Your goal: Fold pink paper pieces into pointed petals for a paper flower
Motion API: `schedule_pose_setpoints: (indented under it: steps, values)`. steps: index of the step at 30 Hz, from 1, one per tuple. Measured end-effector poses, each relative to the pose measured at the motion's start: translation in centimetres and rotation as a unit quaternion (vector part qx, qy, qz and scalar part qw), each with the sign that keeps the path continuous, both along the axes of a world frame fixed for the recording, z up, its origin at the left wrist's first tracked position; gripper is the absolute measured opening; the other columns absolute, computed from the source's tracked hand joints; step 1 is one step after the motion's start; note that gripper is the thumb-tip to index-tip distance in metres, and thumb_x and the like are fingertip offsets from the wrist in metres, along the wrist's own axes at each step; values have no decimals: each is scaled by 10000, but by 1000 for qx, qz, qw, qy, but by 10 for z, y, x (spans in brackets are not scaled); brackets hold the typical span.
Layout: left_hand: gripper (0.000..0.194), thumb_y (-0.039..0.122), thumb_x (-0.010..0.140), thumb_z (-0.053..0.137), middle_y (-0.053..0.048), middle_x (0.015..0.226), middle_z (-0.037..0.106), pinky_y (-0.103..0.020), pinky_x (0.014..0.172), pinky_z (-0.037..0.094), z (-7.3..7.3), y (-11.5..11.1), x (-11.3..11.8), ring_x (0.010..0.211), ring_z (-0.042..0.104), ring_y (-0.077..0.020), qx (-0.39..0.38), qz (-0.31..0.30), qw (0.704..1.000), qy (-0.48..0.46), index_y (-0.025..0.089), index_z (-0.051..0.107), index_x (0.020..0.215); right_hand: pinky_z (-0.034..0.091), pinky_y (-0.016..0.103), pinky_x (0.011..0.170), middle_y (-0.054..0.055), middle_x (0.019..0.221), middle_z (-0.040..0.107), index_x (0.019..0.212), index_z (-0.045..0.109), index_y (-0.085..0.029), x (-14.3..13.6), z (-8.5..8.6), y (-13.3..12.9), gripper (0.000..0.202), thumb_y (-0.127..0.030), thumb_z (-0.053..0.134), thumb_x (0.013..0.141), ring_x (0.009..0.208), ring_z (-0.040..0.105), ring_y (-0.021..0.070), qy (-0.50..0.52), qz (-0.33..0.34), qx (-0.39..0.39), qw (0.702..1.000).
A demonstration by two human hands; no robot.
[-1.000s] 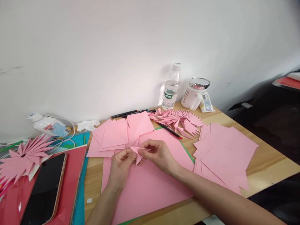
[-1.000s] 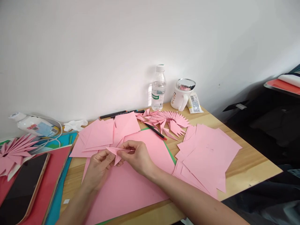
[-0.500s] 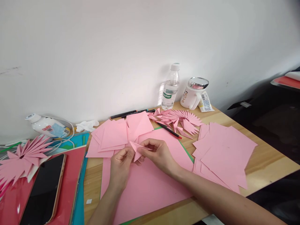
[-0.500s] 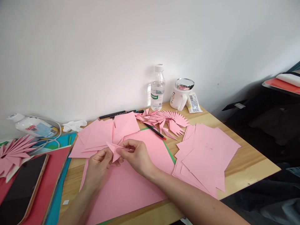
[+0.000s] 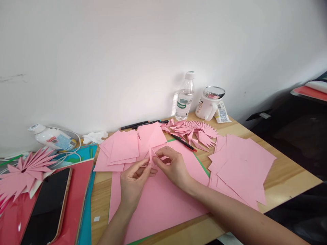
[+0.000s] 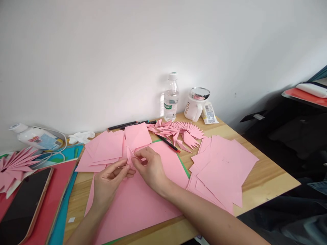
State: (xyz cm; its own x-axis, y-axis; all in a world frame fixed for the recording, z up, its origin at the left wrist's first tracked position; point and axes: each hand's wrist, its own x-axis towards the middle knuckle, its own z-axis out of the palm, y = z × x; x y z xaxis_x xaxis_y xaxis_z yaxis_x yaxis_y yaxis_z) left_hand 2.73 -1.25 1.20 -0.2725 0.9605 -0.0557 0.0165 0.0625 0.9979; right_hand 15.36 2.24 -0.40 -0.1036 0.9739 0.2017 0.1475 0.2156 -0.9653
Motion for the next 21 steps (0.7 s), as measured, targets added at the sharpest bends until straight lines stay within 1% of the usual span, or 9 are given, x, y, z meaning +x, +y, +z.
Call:
schedule_pose_setpoints:
  steps: [2, 3, 6, 8, 11, 14, 17, 19, 21]
  values:
    - [212, 192, 600, 736, -7, 561, 683, -303, 567, 553, 1, 0, -1, 543, 670, -204, -7, 8, 1000, 2, 167, 690, 805, 462, 237, 557, 33, 745, 549, 685, 610, -182, 0, -1, 0, 136, -224, 513, 771, 653, 524, 127, -24, 6, 33, 999]
    - [210, 192, 597, 737, -6, 565, 684, -295, 563, 551, 1, 1, -1, 538, 667, -197, -6, 11, 1000, 5, 169, 688, 801, 466, 243, 562, 36, 750, 553, 690, 616, -181, 0, 0, -1, 154, -216, 494, 777, 647, 527, 126, -25, 17, 31, 999]
    - [195, 191, 608, 728, 1, 579, 685, -268, 571, 547, 1, 2, -4, 541, 658, -171, 10, 23, 999, 21, 177, 686, 798, 479, 255, 577, 34, 754, 588, 741, 611, -172, 0, 1, -1, 123, -223, 503, 770, 656, 553, 132, 0, 44, -20, 999]
    - [174, 191, 624, 714, 6, 578, 677, -255, 563, 543, 1, 2, -5, 549, 655, -164, 20, 26, 999, 31, 181, 684, 795, 483, 252, 567, 25, 743, 599, 769, 590, -166, 0, 2, -1, 96, -248, 547, 747, 653, 561, 131, 29, 41, -48, 998]
    - [166, 190, 634, 704, 2, 609, 677, -250, 553, 538, 1, 0, -3, 551, 651, -162, 33, 26, 998, 43, 188, 679, 798, 479, 243, 543, 12, 698, 588, 739, 560, -162, -1, 4, -1, 128, -287, 587, 729, 604, 553, 118, 58, 33, -56, 996]
    - [169, 190, 646, 696, -14, 732, 688, -246, 572, 541, -5, -2, -3, 594, 658, -160, 78, 32, 992, 93, 201, 678, 813, 491, 253, 549, 5, 654, 570, 709, 542, -162, -3, 5, -3, 172, -323, 600, 731, 578, 563, 119, 88, 48, -73, 992]
    - [161, 174, 691, 659, -30, 820, 680, -237, 597, 544, -15, -2, -7, 696, 657, -165, 181, 31, 961, 208, 211, 689, 845, 516, 278, 580, 6, 661, 576, 710, 540, -158, -6, 3, -5, 231, -356, 658, 692, 593, 584, 130, 132, 71, -103, 983]
    - [154, 144, 731, 614, -34, 810, 674, -229, 591, 544, -22, -1, -10, 720, 646, -158, 272, 36, 917, 290, 209, 692, 846, 522, 292, 604, 6, 665, 582, 709, 543, -155, -8, 1, -5, 273, -365, 705, 649, 609, 591, 137, 162, 81, -118, 976]
    - [206, 105, 764, 565, -41, 833, 662, -222, 600, 546, -25, 1, -12, 744, 638, -147, 324, 23, 880, 347, 203, 680, 905, 519, 298, 626, 6, 658, 588, 713, 548, -152, -9, -2, -4, 293, -372, 724, 631, 621, 593, 139, 187, 89, -130, 970]
